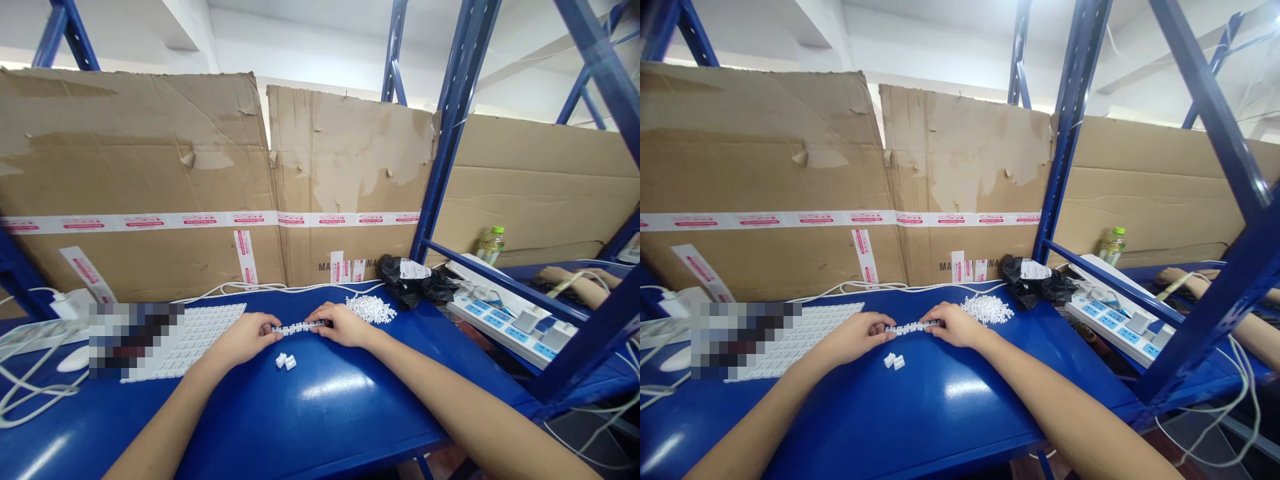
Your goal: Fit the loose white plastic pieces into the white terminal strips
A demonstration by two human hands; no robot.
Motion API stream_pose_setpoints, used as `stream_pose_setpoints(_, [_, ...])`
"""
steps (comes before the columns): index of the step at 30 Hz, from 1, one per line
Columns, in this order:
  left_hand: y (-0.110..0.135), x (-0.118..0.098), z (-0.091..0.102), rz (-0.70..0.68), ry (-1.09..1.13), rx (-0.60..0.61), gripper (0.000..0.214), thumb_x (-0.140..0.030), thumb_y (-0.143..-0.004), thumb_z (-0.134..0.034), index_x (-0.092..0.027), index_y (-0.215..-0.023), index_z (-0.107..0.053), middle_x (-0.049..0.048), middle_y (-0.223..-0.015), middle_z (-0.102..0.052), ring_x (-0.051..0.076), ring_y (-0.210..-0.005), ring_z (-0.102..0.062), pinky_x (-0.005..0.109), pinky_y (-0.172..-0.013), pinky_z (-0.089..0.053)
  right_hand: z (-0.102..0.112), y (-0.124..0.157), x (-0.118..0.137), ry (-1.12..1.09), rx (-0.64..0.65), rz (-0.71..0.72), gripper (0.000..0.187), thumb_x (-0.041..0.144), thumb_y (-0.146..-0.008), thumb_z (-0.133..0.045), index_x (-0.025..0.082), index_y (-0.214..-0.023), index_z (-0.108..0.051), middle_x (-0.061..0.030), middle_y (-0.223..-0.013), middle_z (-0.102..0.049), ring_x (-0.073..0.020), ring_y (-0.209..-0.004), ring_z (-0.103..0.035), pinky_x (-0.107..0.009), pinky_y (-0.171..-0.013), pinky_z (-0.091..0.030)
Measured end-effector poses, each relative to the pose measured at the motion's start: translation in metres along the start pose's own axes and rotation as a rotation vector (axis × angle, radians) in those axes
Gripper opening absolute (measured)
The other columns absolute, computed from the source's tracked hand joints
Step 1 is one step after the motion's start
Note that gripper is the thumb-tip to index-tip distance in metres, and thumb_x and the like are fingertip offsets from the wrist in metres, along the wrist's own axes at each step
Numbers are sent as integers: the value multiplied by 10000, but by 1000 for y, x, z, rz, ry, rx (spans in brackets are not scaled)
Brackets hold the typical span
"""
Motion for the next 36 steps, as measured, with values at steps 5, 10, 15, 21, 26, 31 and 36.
stream_pose_setpoints(5, [-3, -4, -2, -64, -17, -11, 453, -485, -927, -567, -206, -1194, -804, 95, -973, -798, 272, -846, -730, 329, -754, -486, -1, 1, -4, -23, 11, -2, 254, 212, -987, -722, 230, -1233, -781, -66, -1200, -799, -226, -1115, -708, -379, -1036, -531])
stream_pose_setpoints(10, [-3, -8, 0, -129, 31, -39, 401, -465, -936, -575, -233, -1149, -823, 91, -995, -793, 269, -851, -724, 328, -756, -485, 0, 2, -6, -45, 18, -17, 251, 206, -985, -721, 240, -1226, -783, -66, -1199, -800, -236, -1116, -710, -406, -1029, -541])
stream_pose_setpoints(15, [0, -6, 0, -75, 99, -12, 544, -527, -923, -601, -197, -1338, -727, 50, -858, -783, 267, -764, -717, 315, -678, -469, 9, 4, 9, 18, -21, 5, 294, 248, -990, -723, 219, -1281, -756, -96, -1235, -776, -254, -1149, -678, -439, -1055, -528])
stream_pose_setpoints(21, [2, -5, 17, -8, 102, -158, 609, -574, -988, -518, -138, -1386, -667, 47, -785, -772, 272, -748, -722, 333, -716, -480, -5, 8, 72, 16, 45, 207, 391, 290, -1067, -604, 247, -1454, -643, -84, -1327, -735, -236, -1260, -593, -415, -1134, -469])
stream_pose_setpoints(26, [5, -12, 30, -24, 142, -306, 506, -560, -1012, -496, -188, -1272, -720, 6, -728, -718, 235, -659, -677, 319, -667, -458, -38, 11, 96, 26, 147, 334, 315, 332, -1057, -636, 205, -1332, -725, -112, -1273, -744, -230, -1202, -652, -386, -1147, -447])
stream_pose_setpoints(31, [7, -22, 22, -55, 185, -323, 453, -562, -1010, -504, -219, -1143, -768, -14, -668, -667, 215, -627, -631, 309, -634, -442, -37, 9, 79, -48, 128, 256, 120, 211, -1000, -691, 230, -1085, -773, -51, -1066, -798, -214, -1044, -703, -349, -1023, -535])
stream_pose_setpoints(36, [1, -31, 2, -113, 484, -234, 454, -574, -983, -563, -204, -1151, -766, 53, -975, -806, 230, -829, -725, 329, -767, -548, -11, 9, 52, -138, -55, 36, 197, 190, -909, -781, 237, -1099, -757, -36, -1045, -795, -184, -869, -720, -327, -879, -582])
Point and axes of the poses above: each hand's wrist, its own y-axis away from the middle knuckle, its own z-axis out of the back of the hand, x = y × z, the point moved 10 cm from there along -y, towards the middle knuckle
